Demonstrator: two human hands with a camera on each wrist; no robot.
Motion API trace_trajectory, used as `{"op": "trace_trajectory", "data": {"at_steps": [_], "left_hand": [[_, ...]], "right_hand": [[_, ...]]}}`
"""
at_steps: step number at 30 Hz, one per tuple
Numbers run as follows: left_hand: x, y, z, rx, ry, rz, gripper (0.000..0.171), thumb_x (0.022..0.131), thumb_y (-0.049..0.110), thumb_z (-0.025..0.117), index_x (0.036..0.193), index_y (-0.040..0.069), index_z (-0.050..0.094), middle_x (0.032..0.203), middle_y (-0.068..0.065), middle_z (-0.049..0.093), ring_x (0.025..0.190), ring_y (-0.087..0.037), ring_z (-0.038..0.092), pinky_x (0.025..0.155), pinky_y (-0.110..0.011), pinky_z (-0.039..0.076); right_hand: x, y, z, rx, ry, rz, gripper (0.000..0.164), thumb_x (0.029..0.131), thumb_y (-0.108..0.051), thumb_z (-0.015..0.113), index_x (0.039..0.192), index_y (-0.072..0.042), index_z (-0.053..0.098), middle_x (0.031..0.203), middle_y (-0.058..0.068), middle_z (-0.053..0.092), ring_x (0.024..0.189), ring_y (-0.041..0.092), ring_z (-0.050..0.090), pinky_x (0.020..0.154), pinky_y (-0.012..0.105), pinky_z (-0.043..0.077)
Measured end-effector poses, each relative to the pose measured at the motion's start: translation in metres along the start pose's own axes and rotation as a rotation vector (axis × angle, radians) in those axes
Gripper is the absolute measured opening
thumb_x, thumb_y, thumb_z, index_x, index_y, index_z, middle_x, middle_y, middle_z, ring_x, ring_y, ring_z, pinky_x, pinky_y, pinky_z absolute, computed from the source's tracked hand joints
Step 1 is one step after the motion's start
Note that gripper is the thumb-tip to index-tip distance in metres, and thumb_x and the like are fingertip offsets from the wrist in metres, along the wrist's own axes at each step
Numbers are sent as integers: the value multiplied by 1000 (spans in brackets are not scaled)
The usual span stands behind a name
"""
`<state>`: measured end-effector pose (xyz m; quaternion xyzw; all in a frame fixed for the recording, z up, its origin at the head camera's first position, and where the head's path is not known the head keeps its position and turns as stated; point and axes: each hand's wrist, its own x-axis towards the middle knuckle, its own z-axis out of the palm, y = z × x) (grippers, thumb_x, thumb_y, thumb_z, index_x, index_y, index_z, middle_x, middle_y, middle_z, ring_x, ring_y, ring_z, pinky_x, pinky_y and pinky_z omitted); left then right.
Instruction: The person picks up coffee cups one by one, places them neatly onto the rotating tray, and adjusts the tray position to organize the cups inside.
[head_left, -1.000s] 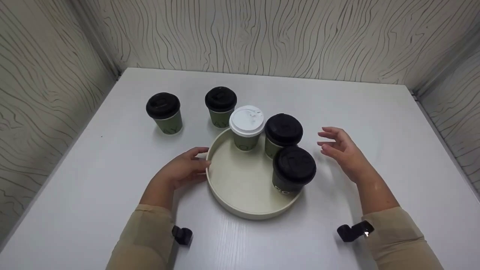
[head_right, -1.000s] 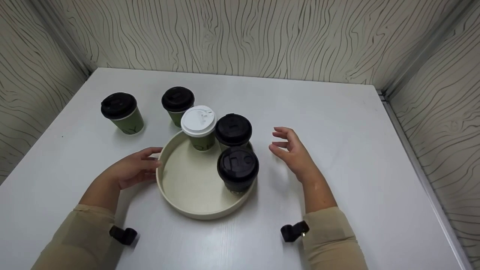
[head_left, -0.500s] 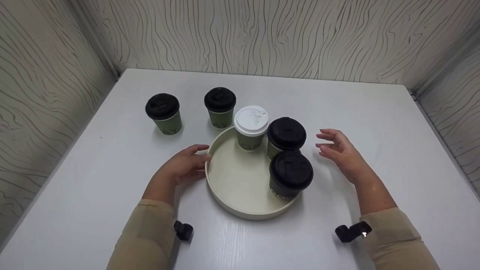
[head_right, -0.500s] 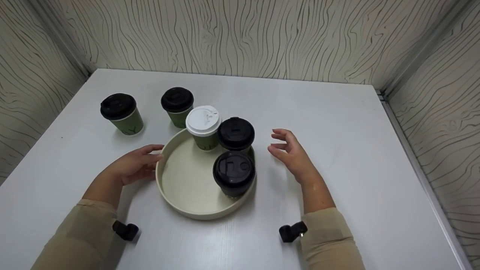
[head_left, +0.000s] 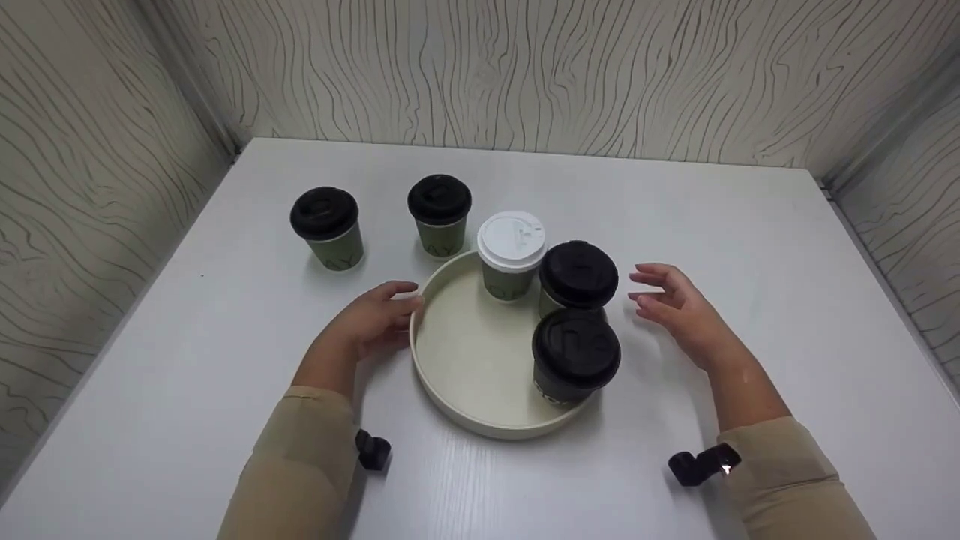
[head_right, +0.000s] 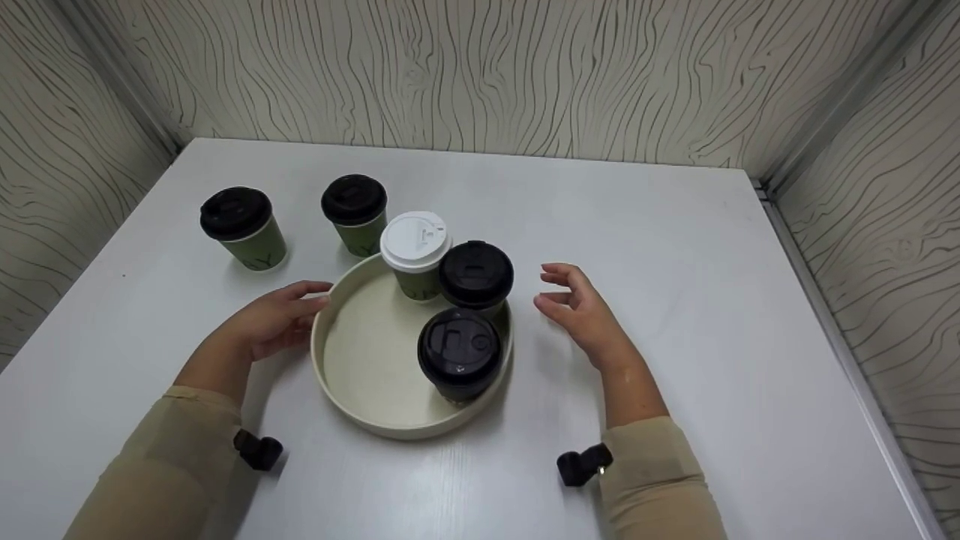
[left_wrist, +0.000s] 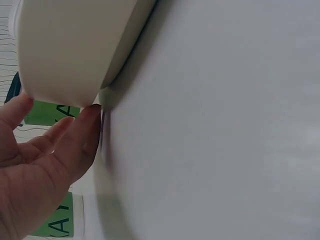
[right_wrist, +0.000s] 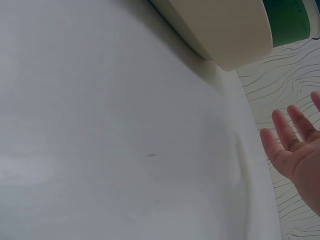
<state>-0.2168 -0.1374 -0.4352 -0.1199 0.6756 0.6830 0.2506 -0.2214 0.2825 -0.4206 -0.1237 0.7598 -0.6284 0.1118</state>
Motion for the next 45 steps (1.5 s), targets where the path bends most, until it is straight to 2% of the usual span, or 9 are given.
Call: {"op": "trace_trajectory", "data": {"at_steps": [5, 12, 22, 28, 32, 36, 45], "left_hand": [[2, 2, 2, 35, 25, 6, 51, 90, 27, 58, 135, 14, 40, 107, -14, 65, 96, -20, 62, 80, -33, 50], [-5, -1, 2, 20, 10, -14, 48, 90, 30, 57, 133, 14, 41, 106, -14, 65, 94, -21, 63, 77, -33, 50], [-22, -7, 5, -17, -42, -37, 50, 86, 20, 63, 132, 13, 42, 105, -16, 65, 94, -24, 63, 78, -36, 51], [-31, -13, 4, -27, -77, -31, 59, 81, 13, 68, 134, 15, 41, 116, -17, 58, 96, -27, 62, 81, -39, 50], [-32, -15, 2, -33, -98, -15, 64, 78, 7, 69, 135, 15, 40, 122, -17, 52, 98, -27, 61, 83, -39, 49], [-30, -15, 0, -34, -99, -12, 63, 79, 4, 68, 135, 15, 40, 123, -17, 52, 99, -28, 61, 84, -40, 49], [-25, -12, -1, -33, -93, -20, 59, 82, 6, 66, 134, 15, 41, 124, -17, 50, 100, -28, 60, 84, -39, 49]], "right_hand": [[1, 1, 1, -31, 3, 4, 44, 93, -14, 51, 133, -7, 33, 136, 22, 30, 120, 30, 43, 88, 20, 44], [1, 1, 1, -47, 4, 15, 46, 93, -16, 52, 133, -7, 33, 136, 22, 31, 121, 34, 42, 87, 20, 45], [3, 1, -1, -28, 7, 27, 45, 93, -16, 52, 133, -7, 32, 136, 22, 30, 121, 31, 43, 87, 21, 45], [3, 0, -1, -15, 6, 27, 46, 93, -15, 52, 133, -5, 32, 135, 23, 30, 118, 27, 46, 88, 24, 45], [4, 0, -3, -25, 9, 32, 45, 93, -15, 51, 133, -5, 32, 136, 23, 30, 117, 23, 48, 89, 26, 45], [4, 0, -4, -20, 6, 34, 44, 93, -15, 51, 132, -7, 33, 136, 23, 29, 117, 22, 49, 90, 27, 45], [4, 5, -3, -19, -19, 60, 50, 93, -18, 53, 135, -2, 29, 137, 22, 29, 121, 34, 42, 91, 28, 45]]}}
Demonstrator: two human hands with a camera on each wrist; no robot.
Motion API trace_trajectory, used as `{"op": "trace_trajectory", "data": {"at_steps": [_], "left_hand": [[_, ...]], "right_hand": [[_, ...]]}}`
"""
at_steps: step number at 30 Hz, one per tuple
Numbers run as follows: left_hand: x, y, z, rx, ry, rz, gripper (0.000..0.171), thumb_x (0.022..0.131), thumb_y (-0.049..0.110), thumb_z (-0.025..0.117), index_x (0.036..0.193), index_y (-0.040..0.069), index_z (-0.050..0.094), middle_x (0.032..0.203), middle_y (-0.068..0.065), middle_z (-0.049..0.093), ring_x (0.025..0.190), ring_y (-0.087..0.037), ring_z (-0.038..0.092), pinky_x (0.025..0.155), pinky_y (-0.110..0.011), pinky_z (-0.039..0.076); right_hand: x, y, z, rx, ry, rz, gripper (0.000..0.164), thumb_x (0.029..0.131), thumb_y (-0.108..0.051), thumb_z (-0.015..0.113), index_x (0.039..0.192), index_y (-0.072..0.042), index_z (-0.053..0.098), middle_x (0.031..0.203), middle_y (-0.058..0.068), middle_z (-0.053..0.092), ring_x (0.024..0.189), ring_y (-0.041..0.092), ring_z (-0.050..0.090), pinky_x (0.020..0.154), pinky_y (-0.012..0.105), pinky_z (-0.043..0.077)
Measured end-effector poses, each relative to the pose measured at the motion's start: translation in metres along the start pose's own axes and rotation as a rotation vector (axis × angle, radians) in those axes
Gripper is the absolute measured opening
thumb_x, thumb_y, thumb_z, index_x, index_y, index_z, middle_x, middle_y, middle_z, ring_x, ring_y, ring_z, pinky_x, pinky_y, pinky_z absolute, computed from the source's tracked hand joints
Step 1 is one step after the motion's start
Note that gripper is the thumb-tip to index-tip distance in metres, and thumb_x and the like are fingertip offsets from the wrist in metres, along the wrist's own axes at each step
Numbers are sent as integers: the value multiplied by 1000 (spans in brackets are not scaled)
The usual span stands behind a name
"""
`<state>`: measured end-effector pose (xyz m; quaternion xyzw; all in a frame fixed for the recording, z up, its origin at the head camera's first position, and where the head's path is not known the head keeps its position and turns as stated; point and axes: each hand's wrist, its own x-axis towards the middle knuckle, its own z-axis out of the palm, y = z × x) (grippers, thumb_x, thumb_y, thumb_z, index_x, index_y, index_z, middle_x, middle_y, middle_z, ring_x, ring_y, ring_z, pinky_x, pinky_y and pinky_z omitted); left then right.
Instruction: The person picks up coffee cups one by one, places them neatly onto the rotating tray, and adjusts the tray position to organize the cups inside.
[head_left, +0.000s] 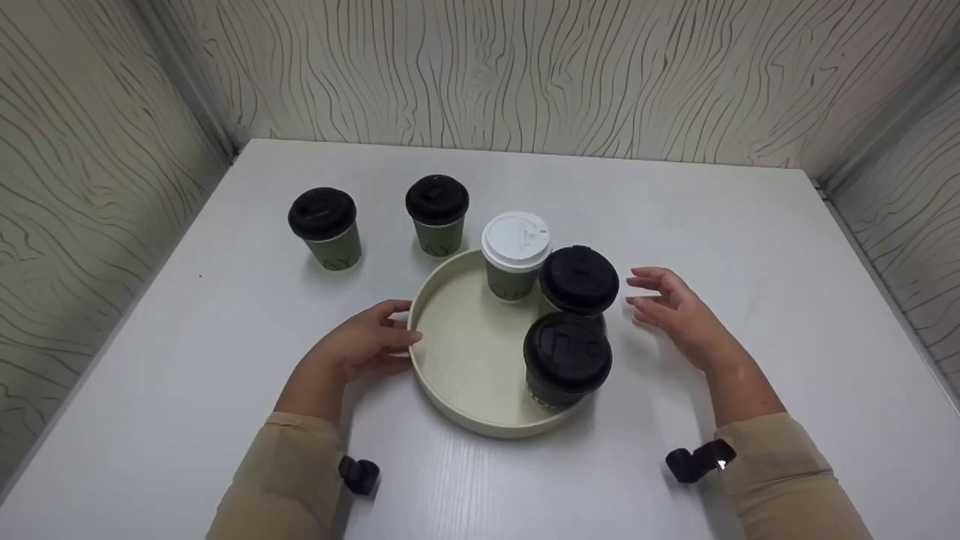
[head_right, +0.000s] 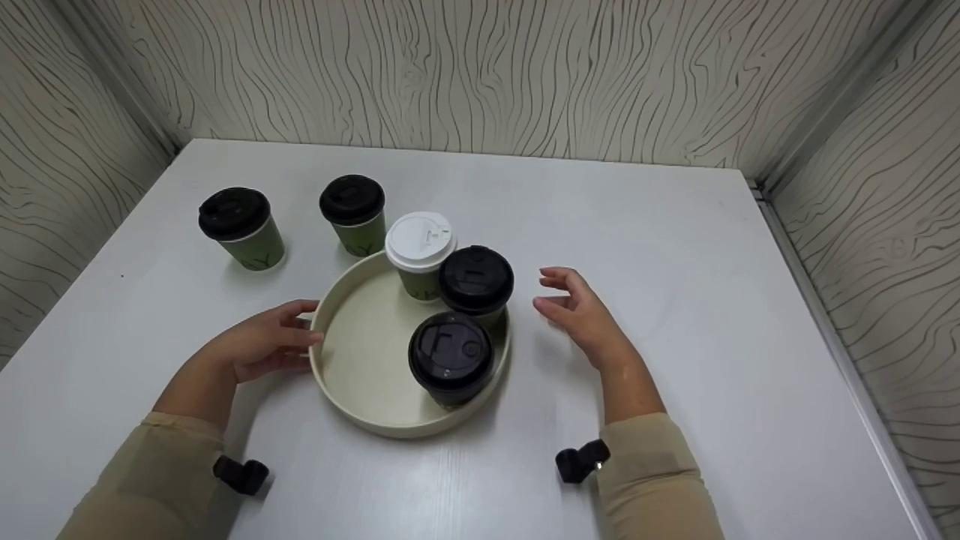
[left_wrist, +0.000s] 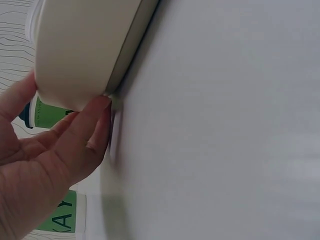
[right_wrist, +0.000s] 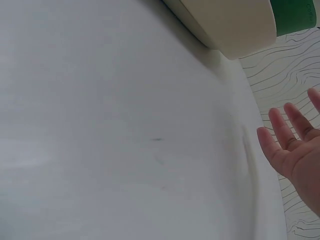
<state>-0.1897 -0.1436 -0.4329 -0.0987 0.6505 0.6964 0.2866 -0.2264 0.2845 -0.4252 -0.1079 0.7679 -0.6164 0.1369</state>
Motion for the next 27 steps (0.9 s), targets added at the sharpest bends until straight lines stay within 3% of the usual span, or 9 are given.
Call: {"op": "trace_trajectory", "data": {"at_steps": [5, 13, 27], "left_hand": [[5, 3, -1, 3, 43, -16, 56, 82, 9, 66, 133, 18, 43, 124, -15, 50, 98, -27, 61, 83, -38, 50], [10, 6, -3, -18, 35, 2, 54, 86, 10, 62, 135, 17, 39, 124, -16, 50, 101, -26, 60, 83, -39, 50], [18, 11, -3, -40, 79, -17, 52, 86, 17, 63, 133, 17, 40, 110, -14, 63, 97, -22, 62, 80, -37, 50]], "right_hand": [[-2, 1, 1, -3, -25, 16, 53, 93, -17, 52, 136, 0, 26, 136, 21, 31, 120, 33, 42, 90, 28, 45], [-4, 4, 4, -23, -53, 43, 52, 92, -19, 54, 134, -3, 30, 134, 17, 32, 112, 17, 49, 92, 31, 44], [-9, 11, 14, 59, -108, 45, 50, 88, -10, 59, 131, -6, 34, 128, 15, 39, 108, 20, 53, 91, 37, 45]]}}
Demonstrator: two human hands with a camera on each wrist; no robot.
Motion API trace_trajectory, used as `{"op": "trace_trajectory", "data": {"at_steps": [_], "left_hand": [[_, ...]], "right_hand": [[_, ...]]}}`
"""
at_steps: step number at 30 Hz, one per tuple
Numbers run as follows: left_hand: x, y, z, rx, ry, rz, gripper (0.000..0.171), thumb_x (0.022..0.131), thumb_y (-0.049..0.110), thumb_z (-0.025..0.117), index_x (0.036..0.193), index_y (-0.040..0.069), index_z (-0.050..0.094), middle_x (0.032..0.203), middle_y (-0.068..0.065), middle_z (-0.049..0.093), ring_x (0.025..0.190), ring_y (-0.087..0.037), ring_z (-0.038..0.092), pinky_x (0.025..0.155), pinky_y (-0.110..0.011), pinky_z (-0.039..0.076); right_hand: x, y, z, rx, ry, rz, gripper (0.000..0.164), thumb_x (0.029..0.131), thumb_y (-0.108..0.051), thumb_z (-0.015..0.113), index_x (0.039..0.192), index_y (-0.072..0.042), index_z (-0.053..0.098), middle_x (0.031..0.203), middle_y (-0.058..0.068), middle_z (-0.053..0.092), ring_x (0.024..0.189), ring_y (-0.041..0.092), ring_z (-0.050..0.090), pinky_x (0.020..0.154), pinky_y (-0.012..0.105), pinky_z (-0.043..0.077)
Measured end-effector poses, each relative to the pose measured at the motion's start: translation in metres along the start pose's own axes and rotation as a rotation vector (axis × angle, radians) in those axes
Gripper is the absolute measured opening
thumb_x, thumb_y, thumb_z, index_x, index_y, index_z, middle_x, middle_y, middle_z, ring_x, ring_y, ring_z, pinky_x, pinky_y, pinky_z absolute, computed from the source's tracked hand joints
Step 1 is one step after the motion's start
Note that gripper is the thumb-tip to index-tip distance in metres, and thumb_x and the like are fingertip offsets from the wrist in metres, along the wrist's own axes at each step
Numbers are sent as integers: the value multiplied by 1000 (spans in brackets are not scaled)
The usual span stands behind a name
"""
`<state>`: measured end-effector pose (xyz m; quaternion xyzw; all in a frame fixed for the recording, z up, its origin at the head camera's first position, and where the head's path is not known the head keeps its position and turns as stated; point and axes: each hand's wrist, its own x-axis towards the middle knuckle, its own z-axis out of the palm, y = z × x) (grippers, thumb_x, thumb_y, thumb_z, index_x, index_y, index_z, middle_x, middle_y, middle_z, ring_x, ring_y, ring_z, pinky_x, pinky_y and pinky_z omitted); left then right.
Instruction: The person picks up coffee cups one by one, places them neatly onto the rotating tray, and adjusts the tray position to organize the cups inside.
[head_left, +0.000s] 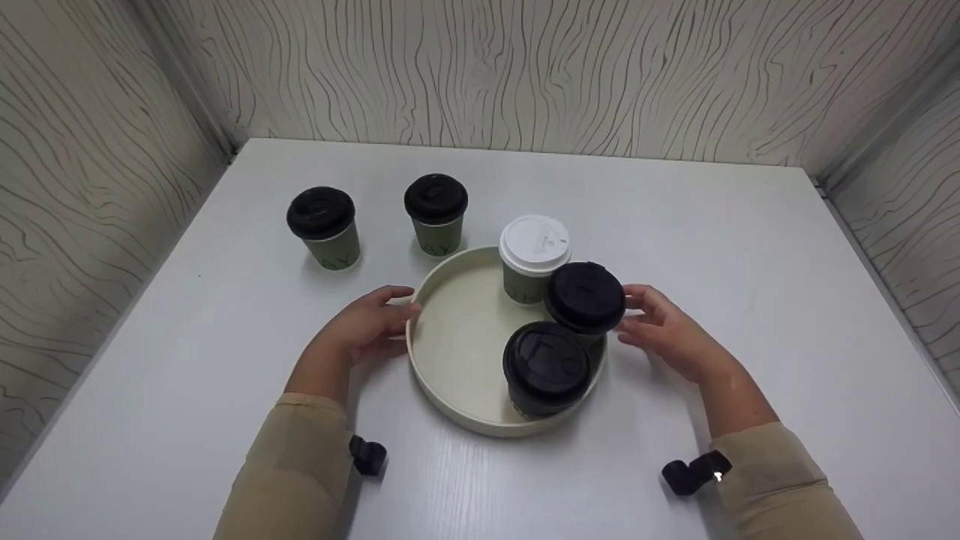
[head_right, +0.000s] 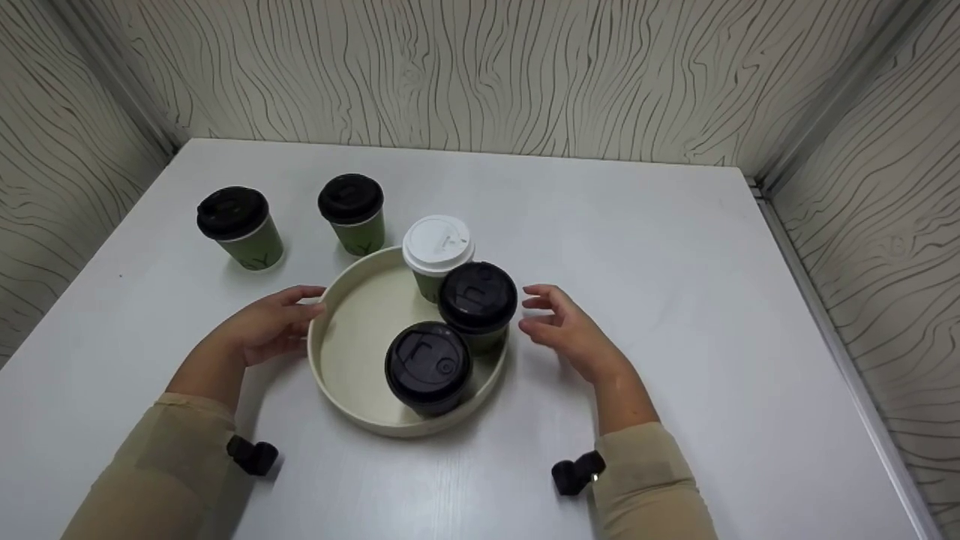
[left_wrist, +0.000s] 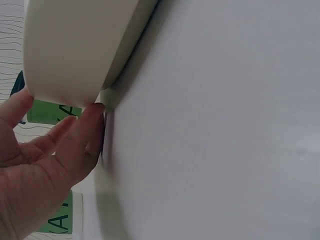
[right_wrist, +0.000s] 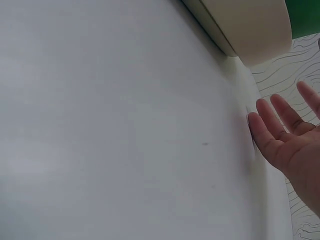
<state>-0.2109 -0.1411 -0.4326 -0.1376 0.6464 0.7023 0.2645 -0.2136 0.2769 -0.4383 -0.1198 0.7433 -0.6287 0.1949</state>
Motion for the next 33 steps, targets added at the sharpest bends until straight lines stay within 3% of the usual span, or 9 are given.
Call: {"op": "trace_trajectory", "data": {"at_steps": [9, 22, 29, 33], "left_hand": [[4, 2, 1, 10, 30, -5, 49, 87, 23, 62, 132, 18, 42, 110, -13, 63, 97, -21, 62, 78, -36, 51], [-2, 0, 2, 41, 19, 35, 50, 89, 25, 60, 133, 15, 39, 112, -13, 62, 99, -22, 61, 80, -37, 50], [-9, -2, -4, 38, -13, 40, 57, 88, 17, 60, 138, 13, 34, 116, -18, 59, 103, -26, 60, 83, -40, 49], [-13, -4, -7, 55, -44, 41, 61, 86, 13, 61, 139, 14, 31, 124, -17, 52, 107, -28, 57, 86, -42, 47]], "right_hand": [[-2, 4, 6, 66, -59, 27, 53, 86, -4, 59, 133, -7, 34, 123, 17, 42, 106, 25, 54, 87, 43, 47], [-1, 6, 12, 187, -165, 109, 73, 82, 3, 59, 142, 1, 18, 129, 20, 39, 109, 26, 54, 89, 45, 45], [1, 8, 17, 161, -169, 133, 63, 81, 1, 62, 136, 2, 30, 125, 14, 46, 108, 22, 53, 86, 41, 48], [2, 7, 18, 138, -154, 138, 67, 81, -3, 64, 138, 1, 29, 128, 16, 43, 108, 21, 51, 86, 40, 48]]}}
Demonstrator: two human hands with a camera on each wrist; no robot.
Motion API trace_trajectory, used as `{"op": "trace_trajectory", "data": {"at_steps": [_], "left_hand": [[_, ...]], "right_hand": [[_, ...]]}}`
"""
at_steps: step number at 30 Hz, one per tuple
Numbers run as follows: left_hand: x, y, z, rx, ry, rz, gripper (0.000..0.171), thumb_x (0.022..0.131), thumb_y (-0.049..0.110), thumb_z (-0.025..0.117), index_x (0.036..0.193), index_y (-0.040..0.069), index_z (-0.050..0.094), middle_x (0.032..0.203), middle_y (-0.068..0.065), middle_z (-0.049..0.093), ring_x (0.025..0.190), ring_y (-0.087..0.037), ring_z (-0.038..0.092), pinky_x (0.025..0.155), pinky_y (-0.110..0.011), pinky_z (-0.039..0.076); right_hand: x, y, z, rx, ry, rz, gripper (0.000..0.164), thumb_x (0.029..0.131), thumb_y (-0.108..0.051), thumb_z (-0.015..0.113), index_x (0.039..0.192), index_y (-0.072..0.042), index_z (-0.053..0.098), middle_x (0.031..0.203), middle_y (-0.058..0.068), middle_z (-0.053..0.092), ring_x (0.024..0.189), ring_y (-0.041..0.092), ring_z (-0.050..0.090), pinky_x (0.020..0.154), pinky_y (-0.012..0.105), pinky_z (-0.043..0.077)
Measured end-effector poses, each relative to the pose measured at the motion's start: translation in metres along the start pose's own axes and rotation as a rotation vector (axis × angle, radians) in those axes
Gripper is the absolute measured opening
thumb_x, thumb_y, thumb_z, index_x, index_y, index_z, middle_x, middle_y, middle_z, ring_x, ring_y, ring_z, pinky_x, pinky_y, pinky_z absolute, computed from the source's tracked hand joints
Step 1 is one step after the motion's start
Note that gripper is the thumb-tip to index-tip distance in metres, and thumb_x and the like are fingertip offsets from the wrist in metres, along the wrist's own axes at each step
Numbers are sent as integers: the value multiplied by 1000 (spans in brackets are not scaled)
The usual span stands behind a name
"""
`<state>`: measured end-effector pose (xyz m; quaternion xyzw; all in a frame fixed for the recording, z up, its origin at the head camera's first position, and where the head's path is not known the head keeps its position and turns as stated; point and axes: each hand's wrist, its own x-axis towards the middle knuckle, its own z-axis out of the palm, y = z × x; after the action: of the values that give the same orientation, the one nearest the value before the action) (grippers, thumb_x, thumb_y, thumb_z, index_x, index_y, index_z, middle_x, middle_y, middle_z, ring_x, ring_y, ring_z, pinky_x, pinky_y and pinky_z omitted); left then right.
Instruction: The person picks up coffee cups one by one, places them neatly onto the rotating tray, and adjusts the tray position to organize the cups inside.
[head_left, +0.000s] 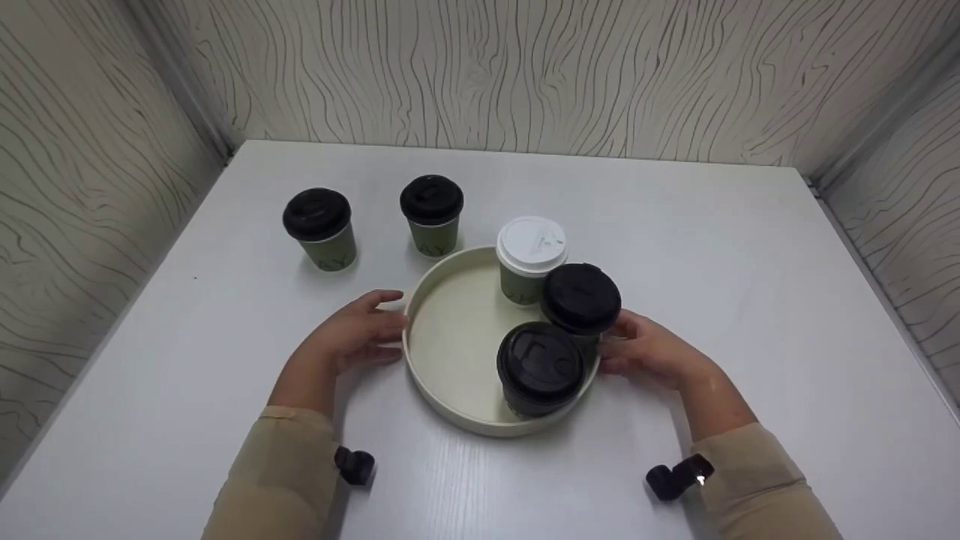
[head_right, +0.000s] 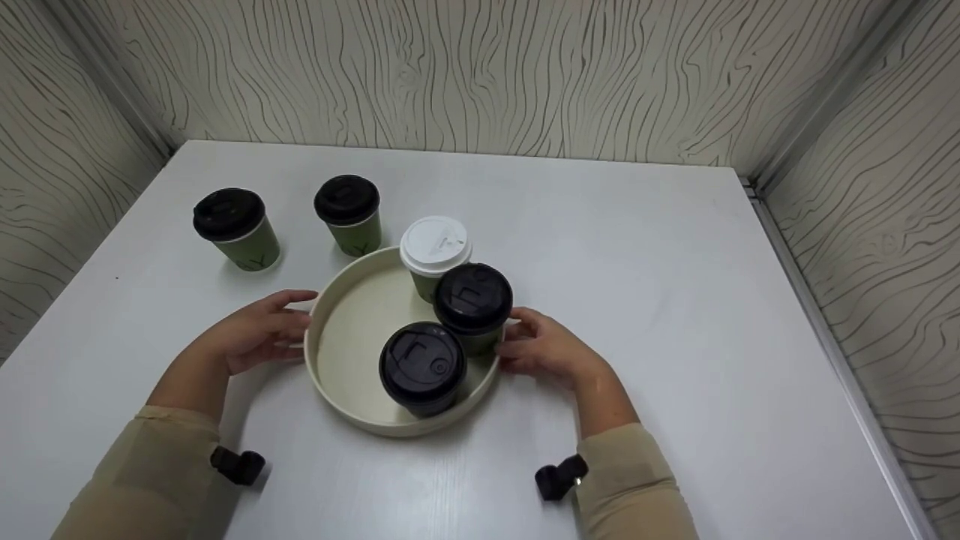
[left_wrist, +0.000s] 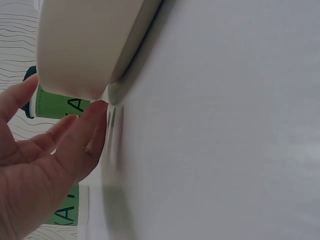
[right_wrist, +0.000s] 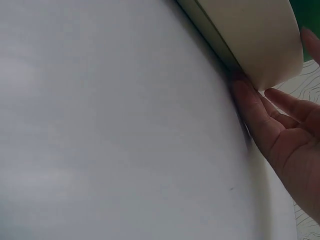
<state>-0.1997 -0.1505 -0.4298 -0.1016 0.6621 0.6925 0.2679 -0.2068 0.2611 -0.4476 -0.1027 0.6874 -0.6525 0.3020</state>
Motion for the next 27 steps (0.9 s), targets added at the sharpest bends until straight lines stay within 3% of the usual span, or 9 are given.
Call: {"op": "trace_trajectory", "data": {"at_steps": [3, 10, 27], "left_hand": [[-1, -2, -2, -1, -12, 9, 62, 86, 12, 61, 140, 14, 31, 127, -16, 47, 109, -27, 56, 87, -42, 47], [-3, -4, -7, -3, 39, 16, 59, 86, 16, 61, 139, 16, 34, 122, -16, 56, 109, -25, 56, 90, -41, 45], [-12, 7, -16, -43, 76, 114, 61, 89, 19, 59, 141, 13, 30, 134, -17, 37, 122, -30, 42, 97, -40, 40]], "right_hand": [[1, -1, 1, -23, 21, 2, 70, 81, -5, 65, 139, 1, 27, 131, 18, 40, 108, 20, 51, 85, 39, 48], [0, 1, 2, -25, 20, -2, 67, 81, -2, 64, 139, -1, 29, 125, 13, 46, 105, 19, 52, 86, 38, 48], [0, 1, 2, -28, 15, 6, 67, 81, -3, 64, 140, -4, 30, 130, 13, 43, 109, 18, 50, 89, 37, 46]]}}
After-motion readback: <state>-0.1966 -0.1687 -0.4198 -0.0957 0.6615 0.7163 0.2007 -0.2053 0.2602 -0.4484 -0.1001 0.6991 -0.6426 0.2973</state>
